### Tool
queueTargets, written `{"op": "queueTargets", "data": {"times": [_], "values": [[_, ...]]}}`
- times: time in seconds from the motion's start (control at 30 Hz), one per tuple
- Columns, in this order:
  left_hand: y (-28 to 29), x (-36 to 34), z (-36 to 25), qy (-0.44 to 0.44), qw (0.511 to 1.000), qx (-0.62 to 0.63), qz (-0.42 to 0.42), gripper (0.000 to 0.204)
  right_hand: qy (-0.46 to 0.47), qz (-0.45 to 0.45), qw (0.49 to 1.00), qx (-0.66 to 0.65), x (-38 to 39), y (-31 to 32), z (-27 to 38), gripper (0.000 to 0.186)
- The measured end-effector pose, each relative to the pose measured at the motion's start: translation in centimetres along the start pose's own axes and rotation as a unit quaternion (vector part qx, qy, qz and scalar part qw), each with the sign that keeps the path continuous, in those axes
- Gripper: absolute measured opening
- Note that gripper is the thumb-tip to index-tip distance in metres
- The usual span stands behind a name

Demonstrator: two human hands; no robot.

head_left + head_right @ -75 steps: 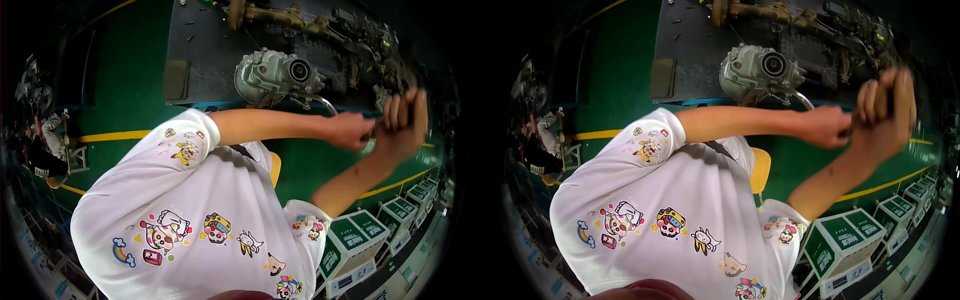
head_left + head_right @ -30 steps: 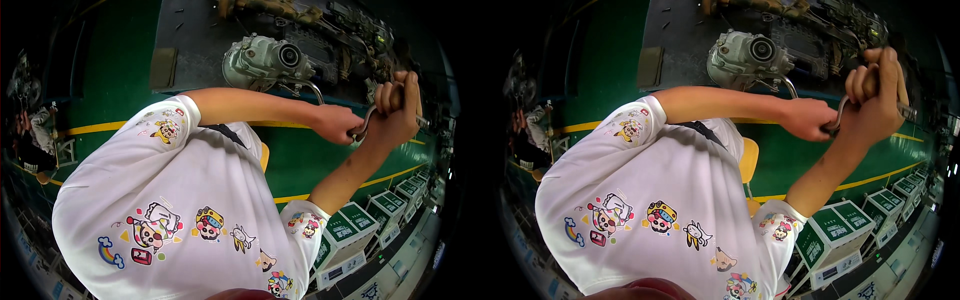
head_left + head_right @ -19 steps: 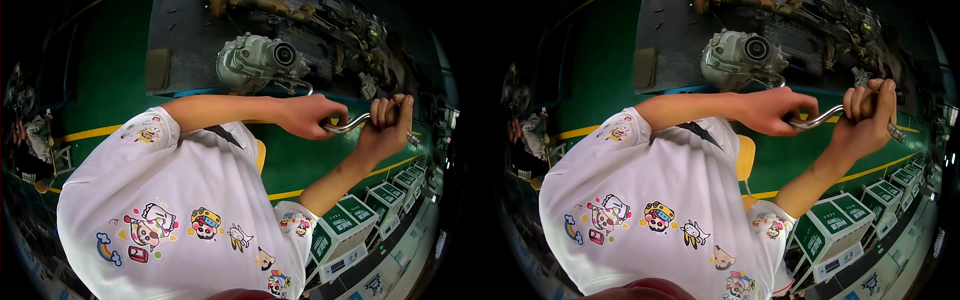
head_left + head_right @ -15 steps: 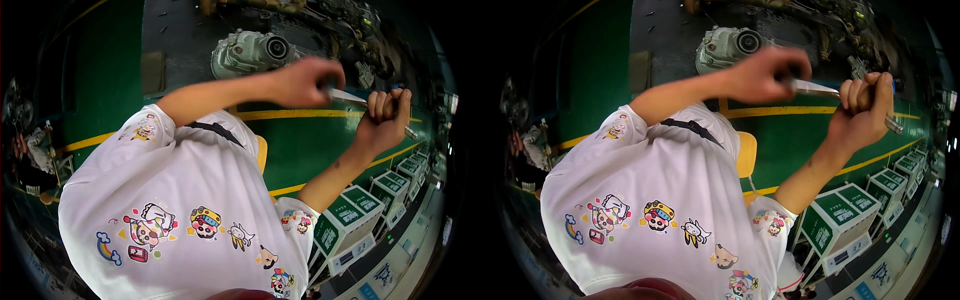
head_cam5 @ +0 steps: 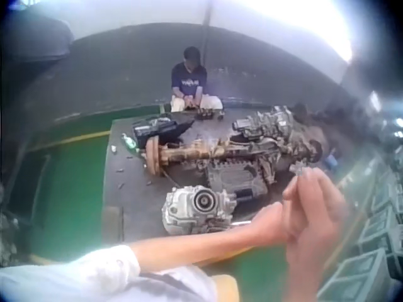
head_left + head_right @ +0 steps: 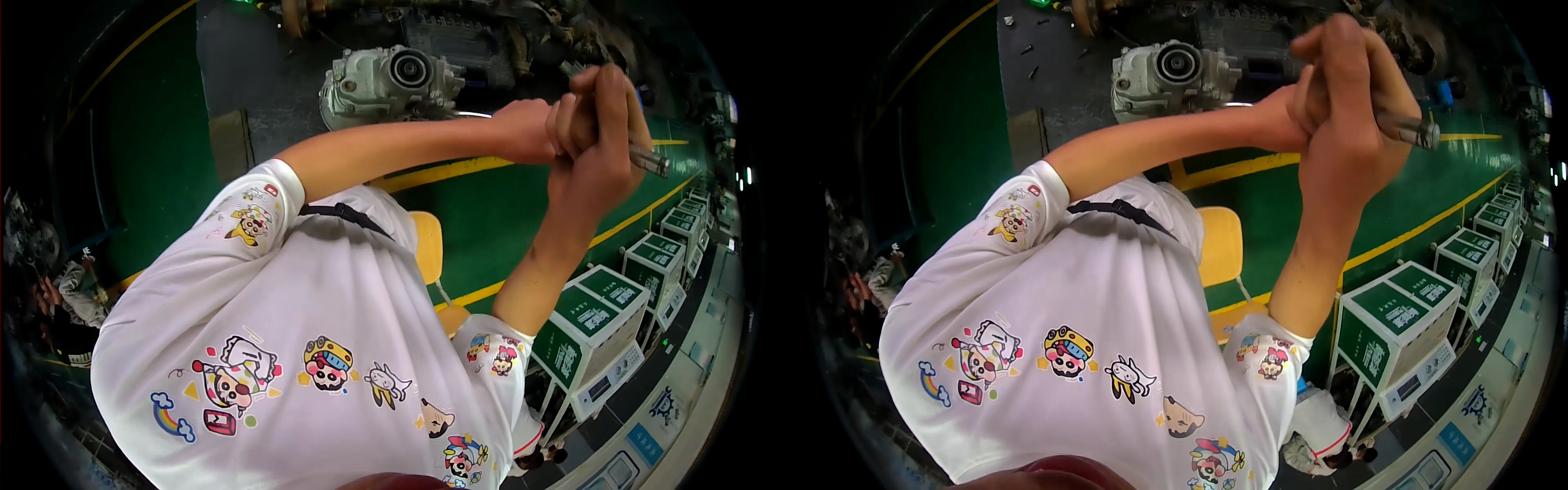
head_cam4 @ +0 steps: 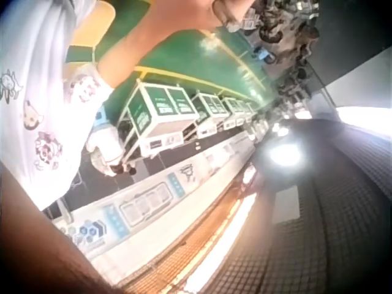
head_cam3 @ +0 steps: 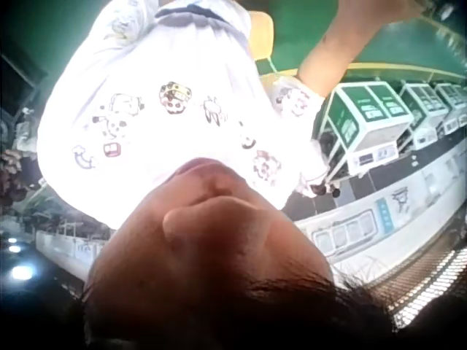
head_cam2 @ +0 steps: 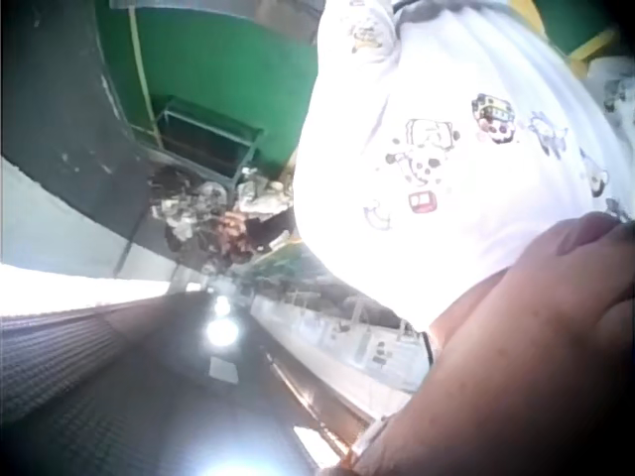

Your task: The person holds a transmission housing and turns it over by hand to look at different sides, then uses a speed brace to turn internal components.

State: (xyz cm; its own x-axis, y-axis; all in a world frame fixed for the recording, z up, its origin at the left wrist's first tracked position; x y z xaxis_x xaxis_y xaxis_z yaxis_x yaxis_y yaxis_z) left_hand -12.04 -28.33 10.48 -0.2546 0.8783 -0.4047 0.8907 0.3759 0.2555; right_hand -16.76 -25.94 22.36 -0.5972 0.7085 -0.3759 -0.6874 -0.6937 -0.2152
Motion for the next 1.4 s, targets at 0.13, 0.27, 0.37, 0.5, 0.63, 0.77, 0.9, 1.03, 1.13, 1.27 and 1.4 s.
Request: {"op": "queueTargets", "data": {"times": [0.13,0.27,0.37,0.5,0.63,0.77,0.9,1.03,1.13,1.27,1.4], "values": [[1.2,0.5,0.5,-0.107,0.993,0.043,-0.029,0.018,0.030,0.060,0.998,0.015,-1.2,-2.8,0.1,0.025],[-0.4,1.5,-2.0,-0.020,0.992,-0.005,0.123,0.023,0.046,0.011,0.999,-0.004,-2.6,-1.5,1.0,0.024],[0.8,4.0,-3.6,0.056,0.988,-0.019,0.144,0.022,0.023,-0.036,0.999,0.004,-2.8,0.6,0.5,0.028],[1.3,6.4,-4.4,0.025,0.985,-0.023,0.172,0.021,0.007,-0.099,0.995,0.031,-2.1,2.3,0.5,0.030],[5.9,5.9,-4.3,-0.008,0.996,0.068,0.052,0.026,0.006,-0.158,0.987,-0.040,-0.2,6.4,0.1,0.031],[8.2,-0.9,-0.1,-0.091,0.990,-0.046,-0.093,0.027,0.034,-0.118,0.990,-0.070,0.7,4.9,-0.1,0.030],[5.2,-5.4,1.6,-0.025,0.993,-0.090,-0.075,0.029,0.073,-0.013,0.997,-0.007,-0.7,0.1,0.2,0.028],[5.0,-3.2,-2.0,-0.073,0.967,-0.023,-0.241,0.037,0.017,0.013,1.000,0.021,-1.2,-1.1,0.2,0.028],[3.1,-1.5,-2.6,-0.121,0.924,-0.035,-0.361,0.040,-0.028,0.047,0.998,0.018,-1.5,-2.6,0.2,0.031],[0.3,-0.7,-2.9,-0.004,0.981,0.074,-0.180,0.033,-0.022,-0.145,0.985,0.089,-3.1,-2.5,0.1,0.032],[1.6,0.1,-2.9,0.009,0.990,0.114,-0.086,0.021,-0.003,-0.158,0.978,0.137,-3.2,-3.2,-0.5,0.029]]}}
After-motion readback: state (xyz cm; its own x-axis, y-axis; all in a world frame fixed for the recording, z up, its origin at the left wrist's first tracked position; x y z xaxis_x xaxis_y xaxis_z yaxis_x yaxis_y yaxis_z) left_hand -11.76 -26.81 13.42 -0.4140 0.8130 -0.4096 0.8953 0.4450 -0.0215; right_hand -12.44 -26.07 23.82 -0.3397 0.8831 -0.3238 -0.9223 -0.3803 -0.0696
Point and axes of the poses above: each hand's wrist, its own x-axis away from the middle knuckle, its own y-axis out of the back of the hand, z = x × y, the point moved 3 cm from there along -x, towards the middle knuckle, and after that the axes turned 2 degrees about -x, right-handed, at the moved point
